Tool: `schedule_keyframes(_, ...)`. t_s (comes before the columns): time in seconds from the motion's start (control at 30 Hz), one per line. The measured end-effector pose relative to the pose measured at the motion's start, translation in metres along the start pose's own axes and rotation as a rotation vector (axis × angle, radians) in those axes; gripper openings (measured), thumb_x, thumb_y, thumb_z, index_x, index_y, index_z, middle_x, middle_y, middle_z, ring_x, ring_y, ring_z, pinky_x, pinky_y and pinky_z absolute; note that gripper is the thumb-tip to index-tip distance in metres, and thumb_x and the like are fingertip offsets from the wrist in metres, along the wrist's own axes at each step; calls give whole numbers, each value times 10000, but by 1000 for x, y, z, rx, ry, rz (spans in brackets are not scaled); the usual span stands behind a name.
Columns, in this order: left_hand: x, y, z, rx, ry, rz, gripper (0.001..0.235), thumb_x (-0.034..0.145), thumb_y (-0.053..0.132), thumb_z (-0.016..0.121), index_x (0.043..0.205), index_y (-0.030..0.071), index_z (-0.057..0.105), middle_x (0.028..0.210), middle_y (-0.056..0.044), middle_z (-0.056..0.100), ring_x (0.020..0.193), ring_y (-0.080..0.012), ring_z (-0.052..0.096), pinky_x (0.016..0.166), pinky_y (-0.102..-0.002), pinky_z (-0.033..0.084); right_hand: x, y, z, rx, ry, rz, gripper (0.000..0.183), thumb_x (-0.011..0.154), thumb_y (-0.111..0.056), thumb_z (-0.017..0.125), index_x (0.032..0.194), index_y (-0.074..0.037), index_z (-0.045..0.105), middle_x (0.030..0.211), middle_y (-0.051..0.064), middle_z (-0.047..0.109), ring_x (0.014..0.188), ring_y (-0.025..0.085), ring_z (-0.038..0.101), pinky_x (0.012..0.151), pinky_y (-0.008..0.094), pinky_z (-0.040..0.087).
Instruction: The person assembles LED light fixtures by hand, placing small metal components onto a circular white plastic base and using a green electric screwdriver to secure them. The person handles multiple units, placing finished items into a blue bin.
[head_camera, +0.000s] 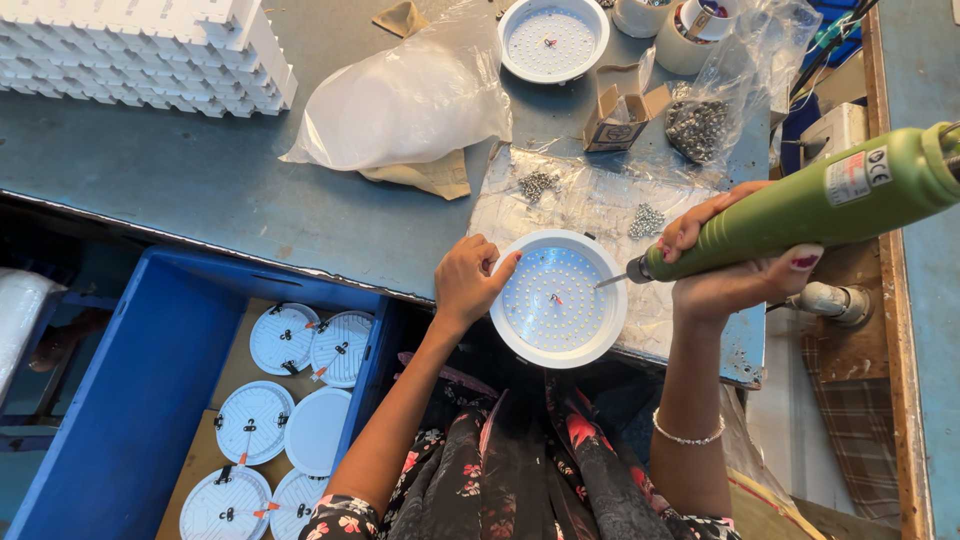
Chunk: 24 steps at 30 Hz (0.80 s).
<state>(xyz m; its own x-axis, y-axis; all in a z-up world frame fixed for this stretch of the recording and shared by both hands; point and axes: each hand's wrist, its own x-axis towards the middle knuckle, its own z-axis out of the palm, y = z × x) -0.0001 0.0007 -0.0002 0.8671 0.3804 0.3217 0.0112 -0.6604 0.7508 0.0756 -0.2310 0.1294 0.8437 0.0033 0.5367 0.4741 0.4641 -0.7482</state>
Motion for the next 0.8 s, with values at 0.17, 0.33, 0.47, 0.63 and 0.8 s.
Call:
schedule_keyframes(0.17,0,1,0,14,-13,-9,502,861,456,756,579,95,552,630,-6,503,600,-181,512,537,-368,383,-8,1,5,-30,-42,42,870,925,-861,428,1077,-4,430,615,144,432,469,233,431,441,348,411)
schedule_keyframes(0.33,-1,0,0,10,-17,-16,491,862,452,752,586,95,558,631,-13,496,602,-188,507,540,-378,377,-12,7,7,6,-84,57,791,959,-780,450,1071,2,428,649,155,434,483,238,441,479,348,424)
schedule_keyframes(0.47,0,1,-1,0,-5,6,491,864,446,751,588,89,555,634,-14,498,612,-191,510,551,-378,380,-9,9,6,13,-84,81,767,964,-754,463,1044,8,427,618,173,444,466,249,443,477,358,429)
schedule_keyframes(0.63,0,1,0,1,-23,-21,487,855,452,755,592,90,563,630,-15,501,605,-191,511,546,-377,380,-9,7,5,2,-100,74,781,946,-773,461,1066,-2,429,617,158,444,467,244,441,468,348,418)
schedule_keyframes(0.8,0,-1,0,6,-28,-20,468,855,452,752,605,93,584,634,-10,510,607,-188,511,540,-373,382,-10,5,7,-6,-86,65,813,944,-801,454,1065,3,431,622,152,445,469,237,440,466,346,418)
